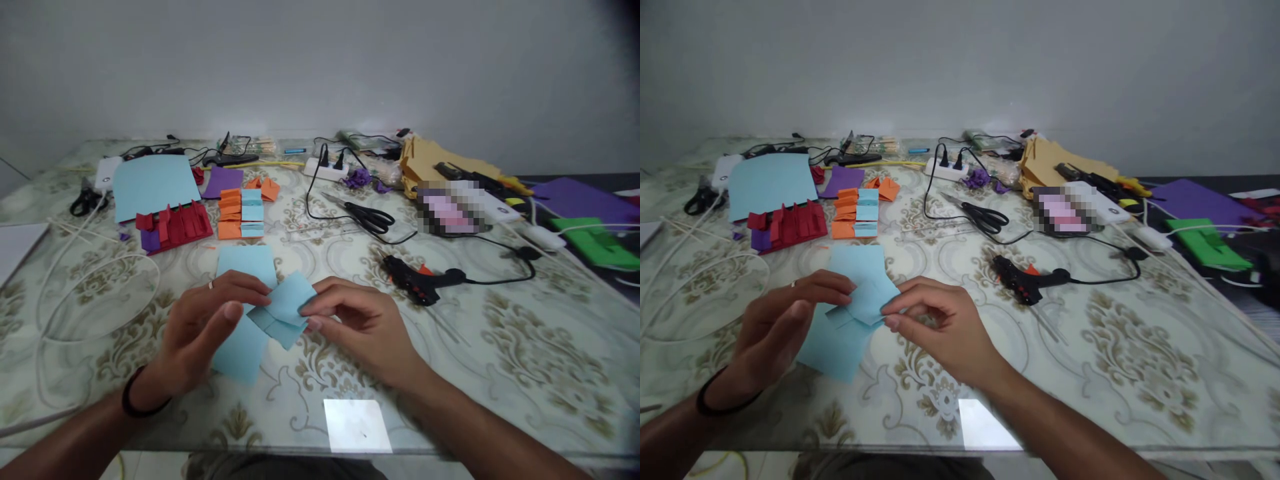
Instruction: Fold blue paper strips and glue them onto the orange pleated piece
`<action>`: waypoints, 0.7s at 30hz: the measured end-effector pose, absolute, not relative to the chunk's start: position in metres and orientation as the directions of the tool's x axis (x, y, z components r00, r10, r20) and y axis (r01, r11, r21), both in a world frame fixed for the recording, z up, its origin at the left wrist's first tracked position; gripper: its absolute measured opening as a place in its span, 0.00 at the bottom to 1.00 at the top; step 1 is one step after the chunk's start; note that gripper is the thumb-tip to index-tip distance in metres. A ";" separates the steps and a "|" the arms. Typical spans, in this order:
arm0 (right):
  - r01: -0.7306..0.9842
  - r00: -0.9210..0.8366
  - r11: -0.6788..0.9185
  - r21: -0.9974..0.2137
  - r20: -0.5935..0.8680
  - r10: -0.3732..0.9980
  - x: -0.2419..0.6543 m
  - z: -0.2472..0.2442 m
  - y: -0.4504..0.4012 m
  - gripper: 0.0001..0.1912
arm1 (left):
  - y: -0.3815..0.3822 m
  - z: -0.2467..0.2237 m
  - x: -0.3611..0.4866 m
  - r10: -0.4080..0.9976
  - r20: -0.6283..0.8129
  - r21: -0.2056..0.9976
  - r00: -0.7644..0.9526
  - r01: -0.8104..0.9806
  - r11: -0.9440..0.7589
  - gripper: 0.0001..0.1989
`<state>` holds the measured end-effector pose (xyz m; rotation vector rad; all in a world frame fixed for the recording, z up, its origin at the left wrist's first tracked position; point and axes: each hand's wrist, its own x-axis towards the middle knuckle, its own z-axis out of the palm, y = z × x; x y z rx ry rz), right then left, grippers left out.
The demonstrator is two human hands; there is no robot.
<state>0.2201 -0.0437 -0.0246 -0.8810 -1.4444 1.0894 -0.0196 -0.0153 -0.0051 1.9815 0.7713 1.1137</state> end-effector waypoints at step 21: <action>0.072 -0.144 0.406 -0.911 0.394 0.908 0.221 -0.017 -0.044 0.05 | -0.014 -0.013 -0.015 0.814 0.444 0.832 0.373 0.165 -0.530 0.05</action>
